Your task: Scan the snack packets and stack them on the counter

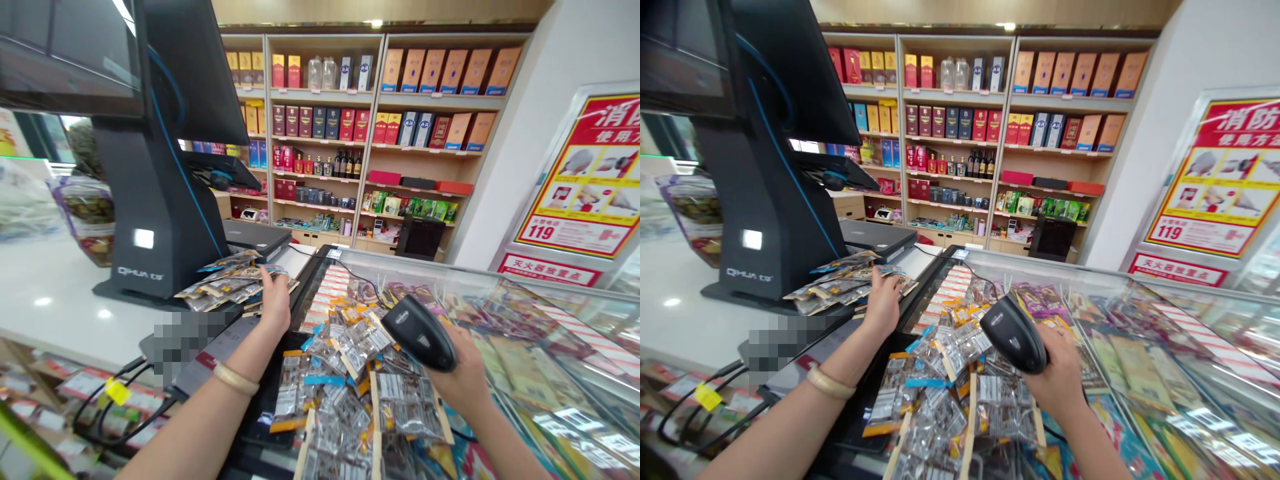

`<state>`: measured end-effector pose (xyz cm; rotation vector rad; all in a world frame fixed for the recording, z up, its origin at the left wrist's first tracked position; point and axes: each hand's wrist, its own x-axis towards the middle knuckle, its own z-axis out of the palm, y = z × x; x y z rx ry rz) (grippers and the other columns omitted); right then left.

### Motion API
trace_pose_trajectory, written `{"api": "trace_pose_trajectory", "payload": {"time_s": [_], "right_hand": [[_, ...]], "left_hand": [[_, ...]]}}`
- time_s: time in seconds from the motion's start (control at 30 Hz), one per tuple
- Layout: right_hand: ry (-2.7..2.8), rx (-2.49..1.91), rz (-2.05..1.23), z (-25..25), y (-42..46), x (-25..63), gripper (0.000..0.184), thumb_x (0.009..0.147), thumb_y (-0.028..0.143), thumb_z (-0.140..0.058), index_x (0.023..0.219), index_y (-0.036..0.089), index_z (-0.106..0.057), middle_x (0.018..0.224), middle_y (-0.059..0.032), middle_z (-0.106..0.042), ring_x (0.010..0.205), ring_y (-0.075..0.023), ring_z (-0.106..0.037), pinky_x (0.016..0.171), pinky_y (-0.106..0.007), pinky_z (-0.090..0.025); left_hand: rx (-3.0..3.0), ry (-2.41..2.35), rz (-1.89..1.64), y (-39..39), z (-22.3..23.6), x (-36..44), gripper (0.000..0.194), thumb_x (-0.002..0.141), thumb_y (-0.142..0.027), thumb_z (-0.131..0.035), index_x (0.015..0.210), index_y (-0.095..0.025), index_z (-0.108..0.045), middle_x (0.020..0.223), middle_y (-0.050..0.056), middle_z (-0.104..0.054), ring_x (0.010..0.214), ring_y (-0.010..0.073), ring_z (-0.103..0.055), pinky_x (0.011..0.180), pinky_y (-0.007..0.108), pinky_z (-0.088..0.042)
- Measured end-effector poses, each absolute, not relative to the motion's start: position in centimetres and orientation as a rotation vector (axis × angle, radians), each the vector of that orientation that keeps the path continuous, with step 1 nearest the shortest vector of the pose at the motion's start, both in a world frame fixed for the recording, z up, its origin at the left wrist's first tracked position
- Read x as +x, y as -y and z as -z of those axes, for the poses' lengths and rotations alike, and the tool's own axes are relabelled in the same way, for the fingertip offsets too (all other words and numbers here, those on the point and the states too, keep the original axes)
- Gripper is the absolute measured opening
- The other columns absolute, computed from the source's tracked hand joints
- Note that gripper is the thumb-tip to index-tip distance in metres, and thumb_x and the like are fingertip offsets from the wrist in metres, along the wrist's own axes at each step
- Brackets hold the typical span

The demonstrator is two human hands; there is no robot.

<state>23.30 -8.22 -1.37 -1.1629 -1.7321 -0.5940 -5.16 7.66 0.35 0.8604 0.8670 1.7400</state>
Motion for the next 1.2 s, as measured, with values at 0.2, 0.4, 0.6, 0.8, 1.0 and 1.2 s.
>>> {"api": "trace_pose_trajectory", "payload": {"time_s": [0.2,0.4,0.6,0.8,1.0,1.2], "right_hand": [[1.752,-1.166,0.571,1.5,8.2,23.2,0.016,0.078,0.025,-0.056,0.09,0.021,-0.065,0.077,-0.0055,-0.068,0.07,-0.0221,-0.061,0.066,-0.035,-0.047],[1.771,-1.139,0.575,1.2,8.3,23.1,0.012,0.078,0.023,-0.053,0.086,0.021,-0.063,0.073,-0.004,-0.065,0.066,-0.021,-0.059,0.063,-0.034,-0.045],[1.762,-1.145,0.569,1.1,8.3,23.0,0.012,0.079,0.022,-0.053,0.086,0.021,-0.063,0.073,-0.0045,-0.065,0.065,-0.0204,-0.06,0.062,-0.034,-0.046],[1.732,-1.12,0.607,1.0,8.3,23.0,0.017,0.079,0.026,-0.055,0.094,0.021,-0.063,0.078,-0.0056,-0.068,0.069,-0.0214,-0.062,0.064,-0.035,-0.048],[1.733,-1.129,0.573,0.3,8.8,22.5,0.015,0.078,0.024,-0.053,0.089,0.02,-0.062,0.071,-0.0051,-0.064,0.067,-0.0213,-0.06,0.062,-0.035,-0.046],[1.85,-1.05,0.413,-0.6,9.7,21.5,0.014,0.081,0.025,-0.05,0.09,0.021,-0.061,0.074,-0.0039,-0.066,0.064,-0.0185,-0.058,0.062,-0.033,-0.043]], "left_hand": [[0.702,-0.935,-1.776,-7.3,-1.7,-5.4,0.08,0.08,-0.009,-0.053,0.15,-0.028,-0.02,0.122,0.004,-0.058,0.109,0.0089,-0.058,0.094,0.018,-0.046],[0.759,-0.908,-1.785,-6.8,-1.1,-4.0,0.079,0.083,-0.009,-0.053,0.151,-0.027,-0.019,0.149,0.007,-0.041,0.139,0.0115,-0.036,0.109,0.022,-0.034],[1.235,-0.79,-1.852,-4.1,-1.0,-2.4,0.053,0.08,-0.029,-0.068,0.131,-0.019,-0.057,0.147,0.009,-0.048,0.14,0.0222,-0.038,0.116,0.033,-0.03],[0.974,-0.622,-1.649,-2.9,-2.1,-2.3,0.026,0.062,-0.028,-0.084,0.077,-0.013,-0.069,0.081,0.003,-0.07,0.069,0.0139,-0.066,0.064,0.026,-0.058],[0.592,-0.378,-1.181,-2.9,-3.5,-3.1,0.013,0.079,-0.002,-0.057,0.083,-0.015,-0.057,0.072,-0.001,-0.058,0.051,0.0034,-0.051,0.037,0.007,-0.035],[0.743,-0.35,-0.982,-2.6,-3.1,-3.1,0.017,0.08,-0.006,-0.056,0.094,-0.016,-0.06,0.07,0.0,-0.054,0.046,0.0038,-0.042,0.035,0.009,-0.027]]}}
